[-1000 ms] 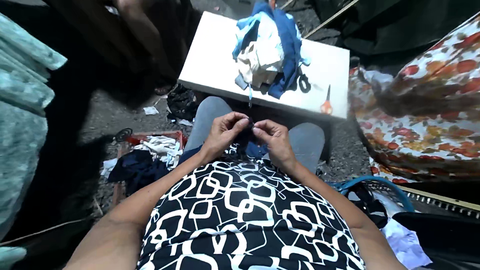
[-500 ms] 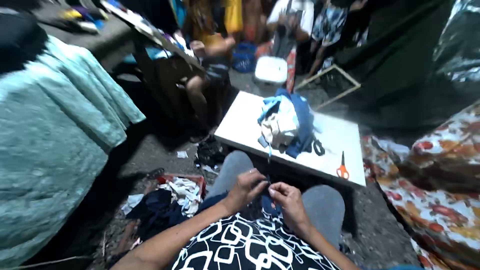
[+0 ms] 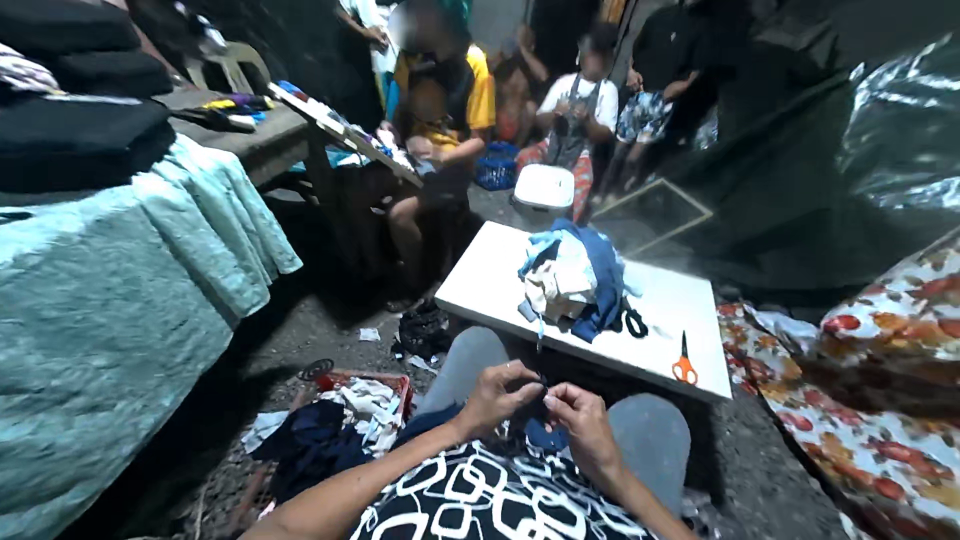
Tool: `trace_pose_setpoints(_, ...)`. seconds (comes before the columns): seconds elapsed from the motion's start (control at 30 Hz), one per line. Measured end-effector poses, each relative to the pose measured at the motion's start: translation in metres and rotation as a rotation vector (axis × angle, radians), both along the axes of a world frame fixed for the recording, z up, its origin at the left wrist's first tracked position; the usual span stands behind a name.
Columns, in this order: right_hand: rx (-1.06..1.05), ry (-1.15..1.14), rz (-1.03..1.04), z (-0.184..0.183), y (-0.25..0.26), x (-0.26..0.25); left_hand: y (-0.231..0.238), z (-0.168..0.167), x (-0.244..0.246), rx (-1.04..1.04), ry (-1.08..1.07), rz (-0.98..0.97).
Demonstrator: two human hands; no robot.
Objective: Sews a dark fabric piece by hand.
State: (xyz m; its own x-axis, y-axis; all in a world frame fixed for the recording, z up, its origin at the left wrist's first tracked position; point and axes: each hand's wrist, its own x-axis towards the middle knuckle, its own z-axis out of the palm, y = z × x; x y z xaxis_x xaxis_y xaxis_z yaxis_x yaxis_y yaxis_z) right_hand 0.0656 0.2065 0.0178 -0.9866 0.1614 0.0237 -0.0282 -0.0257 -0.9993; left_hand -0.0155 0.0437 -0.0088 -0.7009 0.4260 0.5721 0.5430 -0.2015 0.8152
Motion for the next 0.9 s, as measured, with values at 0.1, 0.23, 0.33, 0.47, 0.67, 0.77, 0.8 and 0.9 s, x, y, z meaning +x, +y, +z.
trace_pose_setpoints(0.1, 0.036, -0.019, -0.01, 0.005, -0.002, 0.005, -0.002, 0.001, 0.0, -0.038, 0.155, -0.027)
trace_pose_setpoints(0.23, 0.223, -0.016, 0.052, 0.009, 0.011, 0.008, -0.014, -0.002, 0.011, -0.128, 0.082, -0.061)
trace_pose_setpoints(0.33, 0.417, 0.121, -0.021, 0.005, 0.026, 0.0, -0.009, -0.012, 0.004, -0.086, -0.016, -0.071)
trace_pose_setpoints(0.47, 0.418, 0.194, -0.035, 0.005, 0.026, 0.001, -0.006, -0.013, 0.001, -0.094, 0.0, -0.151)
trace_pose_setpoints(0.67, 0.272, 0.138, 0.069, 0.01, 0.022, 0.003, -0.021, 0.01, 0.017, -0.182, -0.019, -0.195)
trace_pose_setpoints(0.77, 0.223, 0.038, 0.08, 0.016, 0.02, 0.007, -0.027, 0.019, 0.022, -0.208, -0.023, -0.233)
trace_pose_setpoints(0.8, 0.214, 0.014, 0.086, 0.015, 0.02, 0.011, -0.024, 0.014, 0.024, -0.214, -0.023, -0.248)
trace_pose_setpoints(0.9, 0.245, 0.025, 0.111, 0.006, 0.027, 0.012, -0.005, -0.011, 0.013, -0.192, -0.032, -0.249)
